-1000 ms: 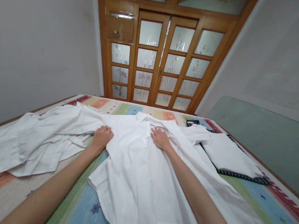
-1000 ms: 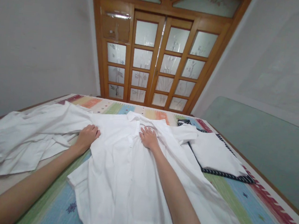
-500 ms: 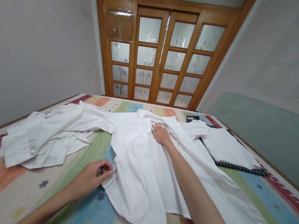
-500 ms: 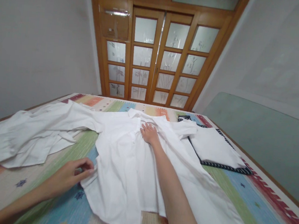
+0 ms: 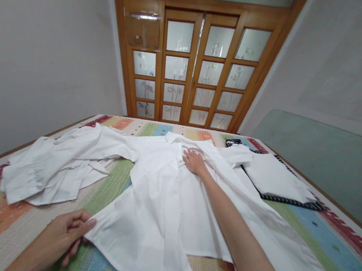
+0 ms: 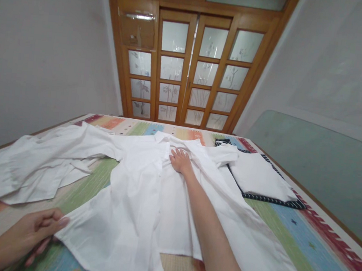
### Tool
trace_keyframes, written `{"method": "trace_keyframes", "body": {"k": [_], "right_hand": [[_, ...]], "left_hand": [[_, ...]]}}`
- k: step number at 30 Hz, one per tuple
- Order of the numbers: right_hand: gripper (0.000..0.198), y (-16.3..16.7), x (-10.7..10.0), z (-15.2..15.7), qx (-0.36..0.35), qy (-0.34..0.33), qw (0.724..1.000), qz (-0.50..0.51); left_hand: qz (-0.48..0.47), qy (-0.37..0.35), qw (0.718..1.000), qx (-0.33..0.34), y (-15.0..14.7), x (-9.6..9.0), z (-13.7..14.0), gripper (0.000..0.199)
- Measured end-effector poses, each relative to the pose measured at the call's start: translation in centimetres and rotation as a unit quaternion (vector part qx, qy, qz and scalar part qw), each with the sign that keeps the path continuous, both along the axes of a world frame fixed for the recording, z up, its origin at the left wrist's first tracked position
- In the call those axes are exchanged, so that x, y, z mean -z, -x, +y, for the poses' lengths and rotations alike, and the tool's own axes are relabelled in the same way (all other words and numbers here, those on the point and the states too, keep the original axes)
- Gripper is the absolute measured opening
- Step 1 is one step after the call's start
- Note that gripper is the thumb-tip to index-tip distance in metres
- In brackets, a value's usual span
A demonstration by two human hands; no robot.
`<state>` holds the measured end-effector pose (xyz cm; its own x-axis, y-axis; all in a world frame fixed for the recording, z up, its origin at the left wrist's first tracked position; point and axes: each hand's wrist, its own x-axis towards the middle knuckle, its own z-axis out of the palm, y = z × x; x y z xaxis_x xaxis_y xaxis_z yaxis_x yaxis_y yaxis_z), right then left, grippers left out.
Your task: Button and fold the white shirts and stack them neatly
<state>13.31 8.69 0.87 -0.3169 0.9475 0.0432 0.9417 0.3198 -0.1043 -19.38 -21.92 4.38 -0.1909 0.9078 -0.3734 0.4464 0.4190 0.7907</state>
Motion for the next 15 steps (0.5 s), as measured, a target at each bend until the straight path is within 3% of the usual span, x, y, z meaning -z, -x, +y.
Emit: {"method": "trace_keyframes", "body": {"k": [4,7,10,15], "right_hand": [[0.057,-0.1,-0.3,0.0,-0.006,0.009,1.000,-0.004],[0.061,-0.4,-0.4,0.1,-0.017,0.017,1.000,0.005],[0.059,-0.8,-0.3,-0.5,-0.031,0.019,0.999,0.022],[0.059,-2.0,0.3,-3.7,-0.066,-0.007,0.998,0.015]], "left_hand": [[0.049,0.005,0.998,0.028,0.5,0.3,-0.7,0.058],[0.136,-0.096,0.983,0.072,0.8,0.7,-1.0,0.048],[0.197,-0.191,0.951,0.142,1.2,1.2,-1.2,0.057],[0.229,-0.259,0.923,0.168,0.7,1.4,-0.5,0.036]]}}
